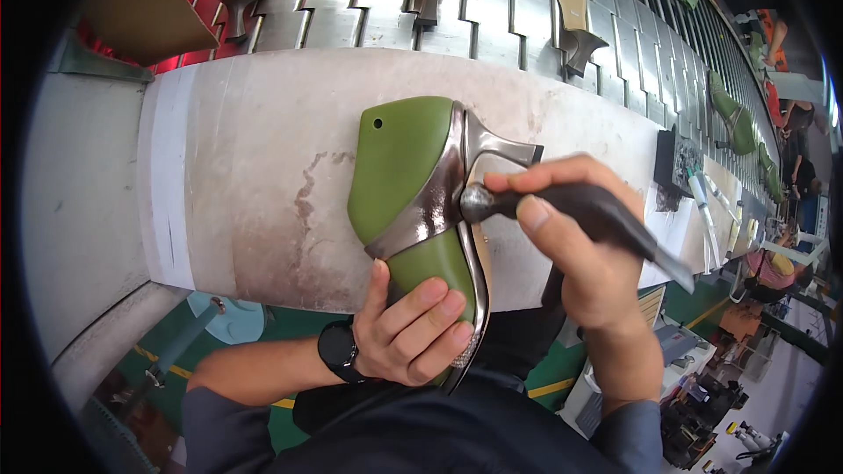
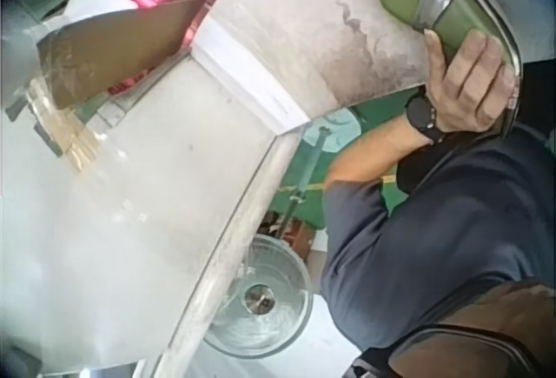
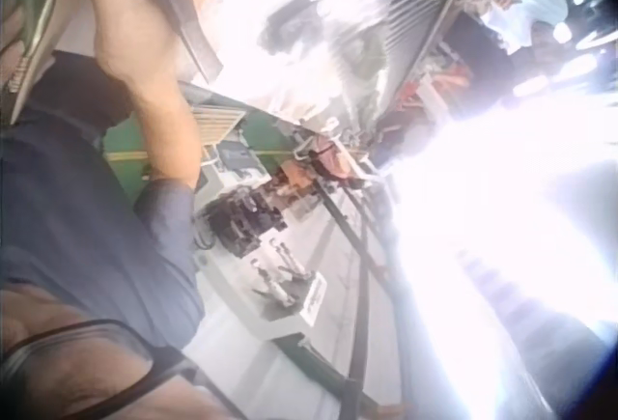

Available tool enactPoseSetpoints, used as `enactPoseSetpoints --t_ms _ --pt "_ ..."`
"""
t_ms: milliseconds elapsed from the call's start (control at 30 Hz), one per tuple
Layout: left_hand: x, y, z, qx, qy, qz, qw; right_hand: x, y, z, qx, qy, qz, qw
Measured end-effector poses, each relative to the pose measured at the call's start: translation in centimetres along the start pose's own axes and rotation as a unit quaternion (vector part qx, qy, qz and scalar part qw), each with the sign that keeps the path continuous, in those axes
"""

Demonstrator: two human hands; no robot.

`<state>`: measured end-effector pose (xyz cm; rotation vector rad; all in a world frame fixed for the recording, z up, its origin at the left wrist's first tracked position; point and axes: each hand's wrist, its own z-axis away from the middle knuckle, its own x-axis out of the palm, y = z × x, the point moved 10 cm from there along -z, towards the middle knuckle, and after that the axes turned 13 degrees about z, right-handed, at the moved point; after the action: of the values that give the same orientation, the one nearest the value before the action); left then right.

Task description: The person attaches outsoles to high-heeled shoe uppers mounted on lasts by hand and secures the edges using a hammer.

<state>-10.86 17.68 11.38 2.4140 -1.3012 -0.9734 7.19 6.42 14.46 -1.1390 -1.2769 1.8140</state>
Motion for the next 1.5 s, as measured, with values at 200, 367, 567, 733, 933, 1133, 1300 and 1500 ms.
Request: enactPoseSetpoints --t_ms 200,367,567,733,933,1133,1300,1500 --pt "0.0 0.2 -0.2 0.027 -0.054 -0.016 0.998 0.5 -1.5 -2.0 0.017 -0.065 0.045 0.997" --pt "-3.9 -1.2 -0.4 -0.040 0.021 0.148 0.988 -1.0 -3.5 1.8 -0.173 -0.092 0.397 0.896" --pt "-9.6 -10.4 -1.2 -0.329 0.233 0.513 0.758 -3.9 -3.2 5.6 -0.199 0.004 0.418 0.886" --pt "-7.8 -10.0 -3.7 -0.300 0.141 0.662 0.672 1.4 7.4 6.4 0.120 -0.130 -0.349 0.920" --pt "-5.7 -8.3 -3.6 -0.367 -0.002 0.221 0.904 -0.1 3.8 7.3 0.003 -0.028 -0.442 0.897" --pt "-2.5 -1.8 -4.6 -0.064 -0.142 -0.156 0.975 -15.0 3.8 -2.2 -0.101 0.372 -0.201 0.900" --pt "-2.1 -1.5 -5.0 -0.032 -0.136 -0.154 0.978 -23.9 6.8 -9.6 -0.022 0.474 0.121 0.872" --pt "-2.6 -1.4 -5.2 -0.035 -0.143 -0.164 0.975 -22.2 4.7 -9.3 -0.044 0.512 0.303 0.803"
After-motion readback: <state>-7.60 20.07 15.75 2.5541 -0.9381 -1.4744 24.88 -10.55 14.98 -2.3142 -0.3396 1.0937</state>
